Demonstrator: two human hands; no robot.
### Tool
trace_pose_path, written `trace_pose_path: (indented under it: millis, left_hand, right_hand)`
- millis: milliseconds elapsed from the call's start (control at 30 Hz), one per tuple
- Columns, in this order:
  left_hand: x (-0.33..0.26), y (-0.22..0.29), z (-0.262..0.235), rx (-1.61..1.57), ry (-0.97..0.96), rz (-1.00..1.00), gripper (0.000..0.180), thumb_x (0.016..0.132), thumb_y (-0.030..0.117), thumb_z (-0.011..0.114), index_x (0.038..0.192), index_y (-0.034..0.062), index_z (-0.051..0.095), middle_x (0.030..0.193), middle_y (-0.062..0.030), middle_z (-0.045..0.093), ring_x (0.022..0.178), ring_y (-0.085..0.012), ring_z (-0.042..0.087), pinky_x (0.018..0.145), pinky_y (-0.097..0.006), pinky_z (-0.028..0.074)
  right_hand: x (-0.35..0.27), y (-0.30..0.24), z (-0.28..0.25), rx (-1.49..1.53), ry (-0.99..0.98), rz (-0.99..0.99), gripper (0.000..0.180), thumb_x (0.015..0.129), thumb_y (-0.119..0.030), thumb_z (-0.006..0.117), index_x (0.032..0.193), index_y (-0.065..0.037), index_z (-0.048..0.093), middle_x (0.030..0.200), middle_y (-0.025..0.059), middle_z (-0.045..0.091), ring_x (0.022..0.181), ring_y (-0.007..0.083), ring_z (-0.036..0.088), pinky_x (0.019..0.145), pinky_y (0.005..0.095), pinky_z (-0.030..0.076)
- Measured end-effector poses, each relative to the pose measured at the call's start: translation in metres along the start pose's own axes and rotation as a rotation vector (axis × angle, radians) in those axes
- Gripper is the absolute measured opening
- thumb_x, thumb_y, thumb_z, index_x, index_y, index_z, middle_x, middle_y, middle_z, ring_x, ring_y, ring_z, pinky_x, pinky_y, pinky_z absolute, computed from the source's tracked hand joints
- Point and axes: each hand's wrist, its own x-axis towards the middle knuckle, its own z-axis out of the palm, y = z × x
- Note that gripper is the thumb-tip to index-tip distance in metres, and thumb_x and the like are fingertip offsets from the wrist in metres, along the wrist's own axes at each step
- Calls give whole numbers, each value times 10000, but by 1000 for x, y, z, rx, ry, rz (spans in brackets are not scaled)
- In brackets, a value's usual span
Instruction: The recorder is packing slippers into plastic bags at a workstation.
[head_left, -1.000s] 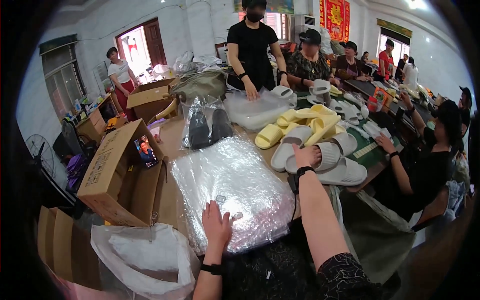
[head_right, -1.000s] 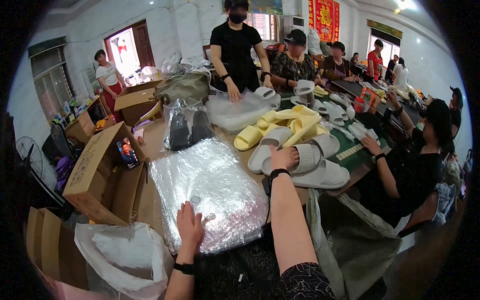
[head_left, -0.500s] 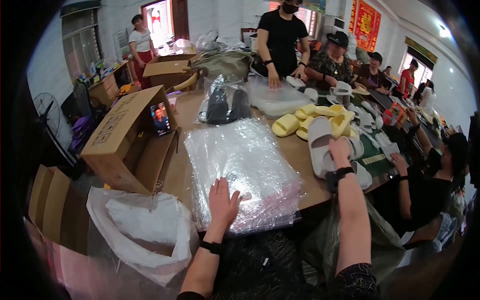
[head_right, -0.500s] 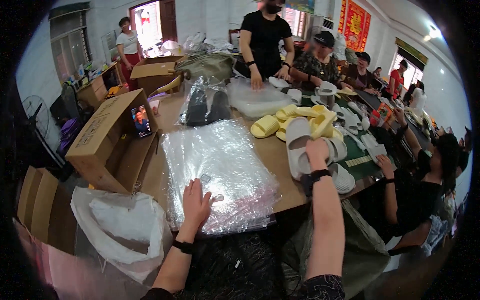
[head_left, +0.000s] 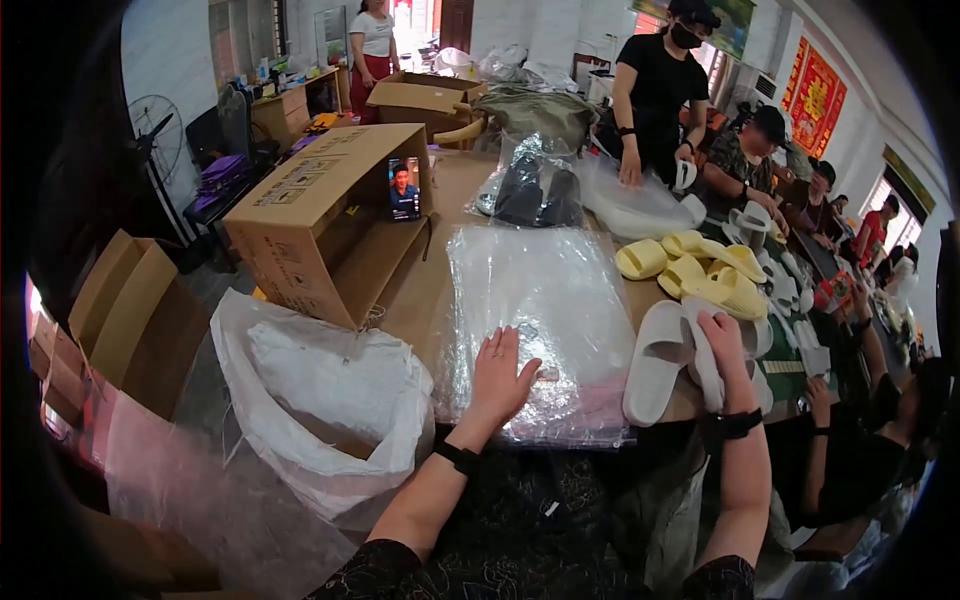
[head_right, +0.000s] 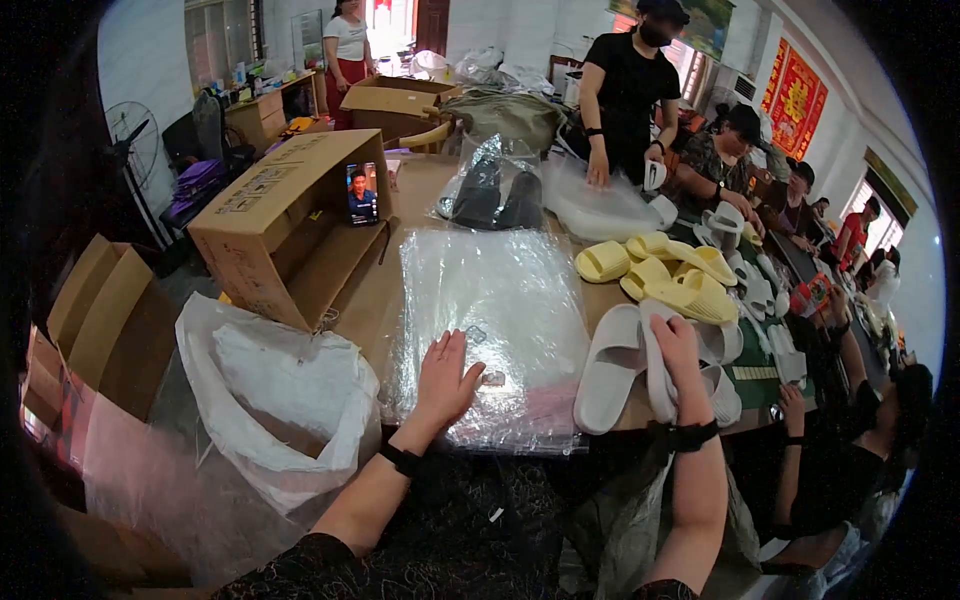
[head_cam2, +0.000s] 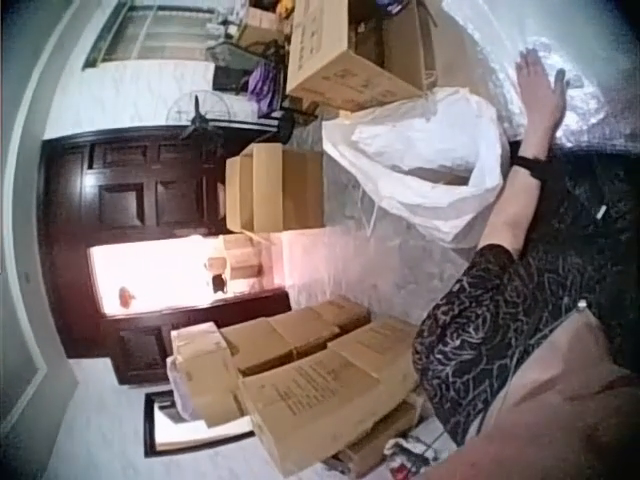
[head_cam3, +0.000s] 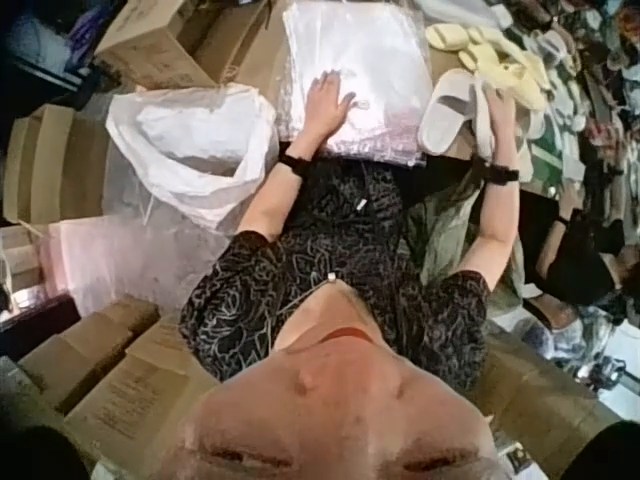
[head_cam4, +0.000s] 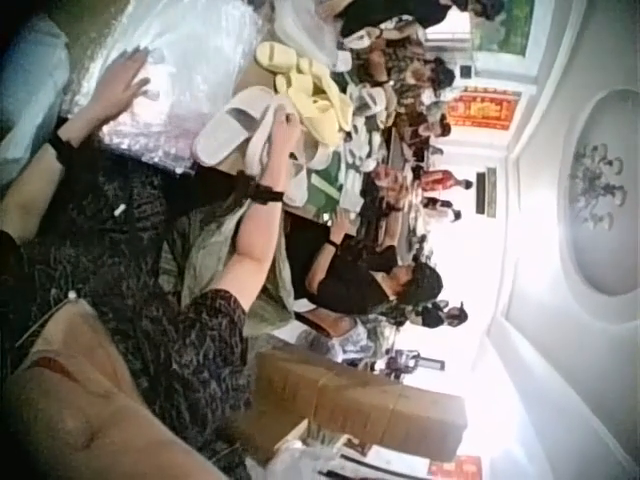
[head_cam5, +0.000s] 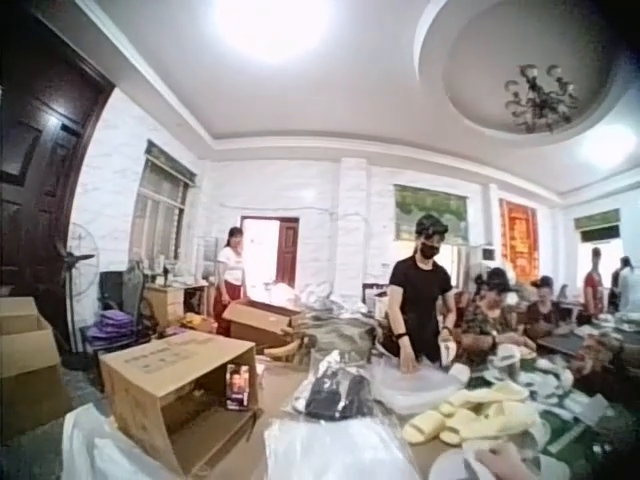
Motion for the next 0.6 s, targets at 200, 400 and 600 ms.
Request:
trace_pose_path:
  millis: [200, 400, 600]
  left_hand:
    - [1, -1, -2, -12, 0, -18, 646, 927, 356, 567, 1375, -86, 418, 1408, -256, 462, 1372, -404, 350, 1149, -481, 229]
    - [0, -3, -1, 40, 7, 4, 655, 915, 371, 568, 1366, -84, 433, 1404, -261, 467, 1366, -403, 363, 1156, -476, 218]
    - [-1, -7, 0, 29, -9, 43, 608, 853, 339, 602, 1335, -21, 508, 1434, -267, 436, 1377, -397, 356, 1151, -481, 239]
  right_hand:
    - [-27, -95, 21, 226, 86, -184, 309, 929, -231, 613, 891, 75, 599, 788, 98, 616, 727, 137, 530, 667, 317, 450]
    - [-39, -173, 24, 546, -13, -171, 284, 953, -236, 590, 905, 44, 615, 760, 25, 591, 702, 89, 503, 627, 260, 428]
    - [-11, -185, 68, 550, -97, -110, 372, 931, -308, 609, 915, 64, 616, 780, 72, 623, 738, 134, 557, 669, 309, 463]
